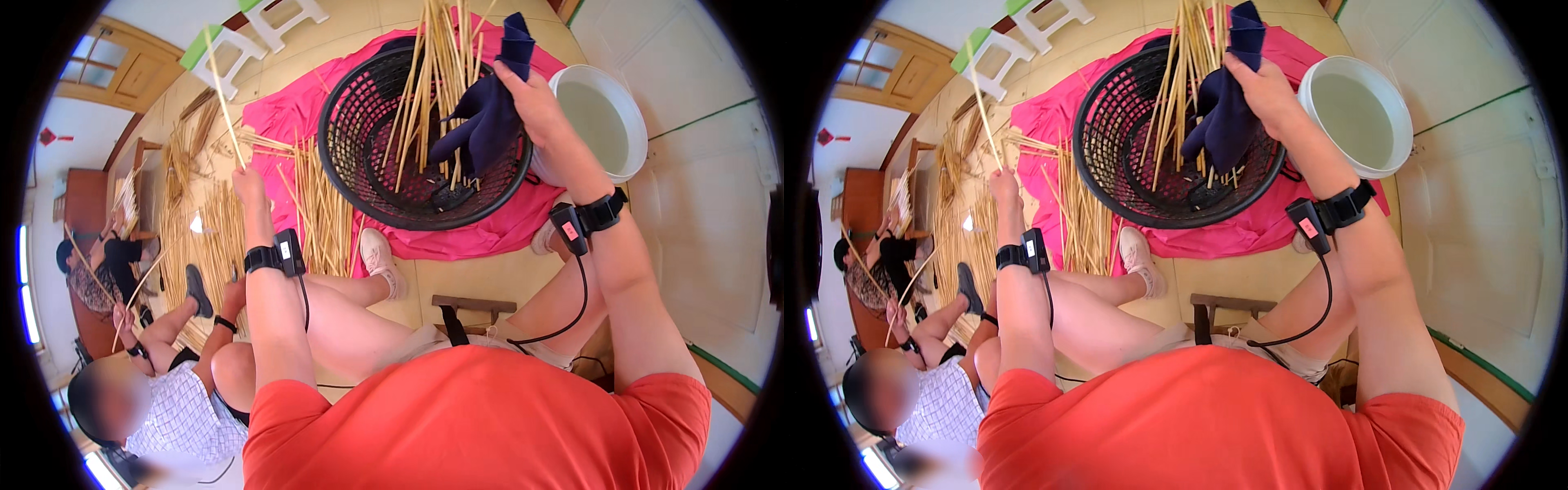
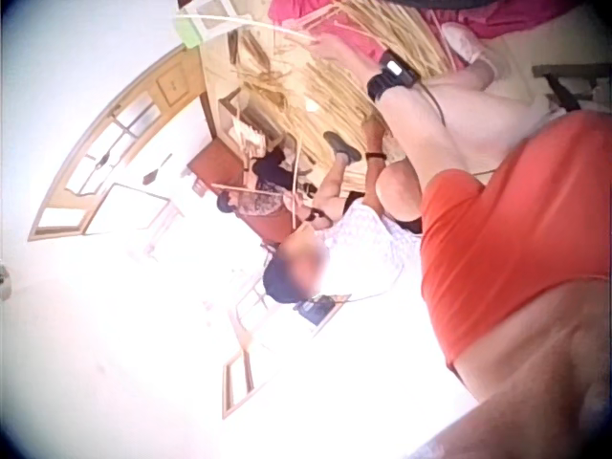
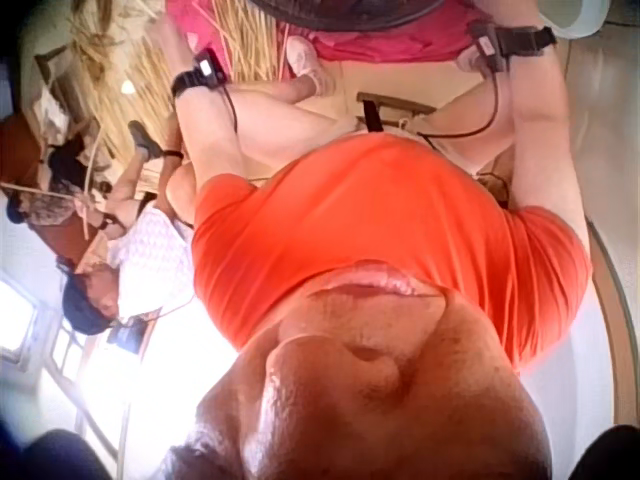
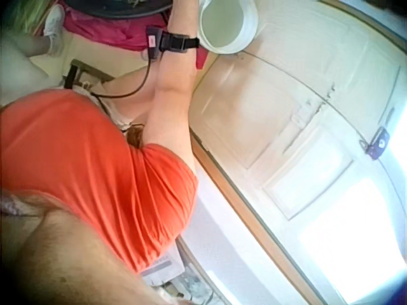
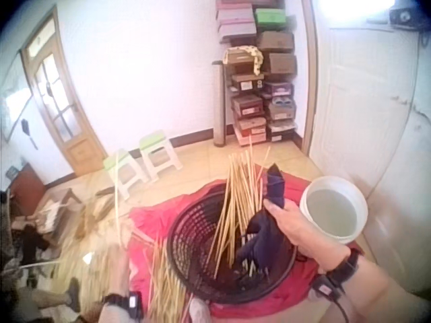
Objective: The person cleans long bamboo strips by pulling each strip through a dark cloth held in their hand, then placing the cleaned strips into a black basket.
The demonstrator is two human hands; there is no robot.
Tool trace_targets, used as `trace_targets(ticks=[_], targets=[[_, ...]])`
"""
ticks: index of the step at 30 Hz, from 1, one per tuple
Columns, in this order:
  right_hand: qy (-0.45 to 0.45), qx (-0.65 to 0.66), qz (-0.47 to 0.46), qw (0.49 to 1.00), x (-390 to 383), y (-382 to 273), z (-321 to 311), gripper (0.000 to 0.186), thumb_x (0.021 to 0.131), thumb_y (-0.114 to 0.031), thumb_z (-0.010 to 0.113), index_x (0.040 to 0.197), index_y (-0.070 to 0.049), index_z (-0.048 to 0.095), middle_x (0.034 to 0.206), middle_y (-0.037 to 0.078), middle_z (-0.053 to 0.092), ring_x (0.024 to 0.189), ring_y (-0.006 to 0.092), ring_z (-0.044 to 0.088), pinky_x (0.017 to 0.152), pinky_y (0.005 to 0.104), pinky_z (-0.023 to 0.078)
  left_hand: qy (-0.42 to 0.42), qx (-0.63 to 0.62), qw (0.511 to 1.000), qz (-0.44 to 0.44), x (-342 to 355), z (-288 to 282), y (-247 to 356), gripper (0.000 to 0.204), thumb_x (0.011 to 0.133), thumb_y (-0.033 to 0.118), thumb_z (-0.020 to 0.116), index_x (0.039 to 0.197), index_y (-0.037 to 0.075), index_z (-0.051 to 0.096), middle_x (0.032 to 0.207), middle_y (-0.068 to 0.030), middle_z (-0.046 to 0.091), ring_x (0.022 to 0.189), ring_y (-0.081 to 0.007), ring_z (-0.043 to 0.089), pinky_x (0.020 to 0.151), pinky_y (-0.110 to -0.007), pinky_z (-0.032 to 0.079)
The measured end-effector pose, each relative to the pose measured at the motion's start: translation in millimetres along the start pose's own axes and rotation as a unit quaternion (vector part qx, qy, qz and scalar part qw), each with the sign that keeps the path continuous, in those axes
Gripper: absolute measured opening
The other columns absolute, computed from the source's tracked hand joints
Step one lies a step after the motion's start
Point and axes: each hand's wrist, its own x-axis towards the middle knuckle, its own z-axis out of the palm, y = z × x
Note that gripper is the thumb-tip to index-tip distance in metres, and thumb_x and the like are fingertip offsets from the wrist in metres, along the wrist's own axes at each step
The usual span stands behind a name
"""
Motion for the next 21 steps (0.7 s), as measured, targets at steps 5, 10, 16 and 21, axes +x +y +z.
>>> trace_targets(ticks=[5,10,16,21], targets=[[0.008,-0.008,-0.003,1.000,2,-4,-6,0.030,0.087,-0.033,0.057,0.093,-0.004,0.060,0.077,0.001,0.059,0.071,0.0103,0.055,0.066,0.0261,0.044,-0.121,0.353,0.928,0.001,-7,-34,-62,0.026,0.077,0.015,0.050,0.089,-0.005,0.061,0.091,-0.0258,0.061,0.091,-0.0381,0.059,0.077,-0.042,0.047],[0.016,0.016,0.012,1.000,1,-11,-11,0.029,0.087,-0.033,0.057,0.091,-0.005,0.060,0.077,0.001,0.060,0.070,0.0110,0.057,0.065,0.0259,0.045,-0.227,0.501,0.835,-0.011,-24,-48,-111,0.037,0.072,0.025,0.057,0.092,-0.005,0.062,0.096,-0.0264,0.060,0.095,-0.0360,0.059,0.078,-0.041,0.047],[0.013,0.025,0.019,0.999,1,-9,-14,0.027,0.086,-0.033,0.057,0.089,-0.006,0.060,0.077,0.001,0.060,0.069,0.0104,0.057,0.063,0.0261,0.046,-0.303,0.481,0.822,-0.050,-21,-55,-129,0.044,0.070,0.030,0.060,0.097,-0.004,0.062,0.099,-0.0255,0.060,0.097,-0.0338,0.059,0.078,-0.040,0.048],[0.014,0.050,0.009,0.999,5,-11,-17,0.027,0.086,-0.032,0.057,0.087,-0.006,0.060,0.075,0.002,0.060,0.066,0.0111,0.057,0.060,0.0272,0.046,-0.279,0.508,0.814,-0.022,-34,-54,-101,0.031,0.073,0.016,0.049,0.088,-0.008,0.062,0.093,-0.0312,0.057,0.094,-0.0392,0.058,0.078,-0.044,0.047]])
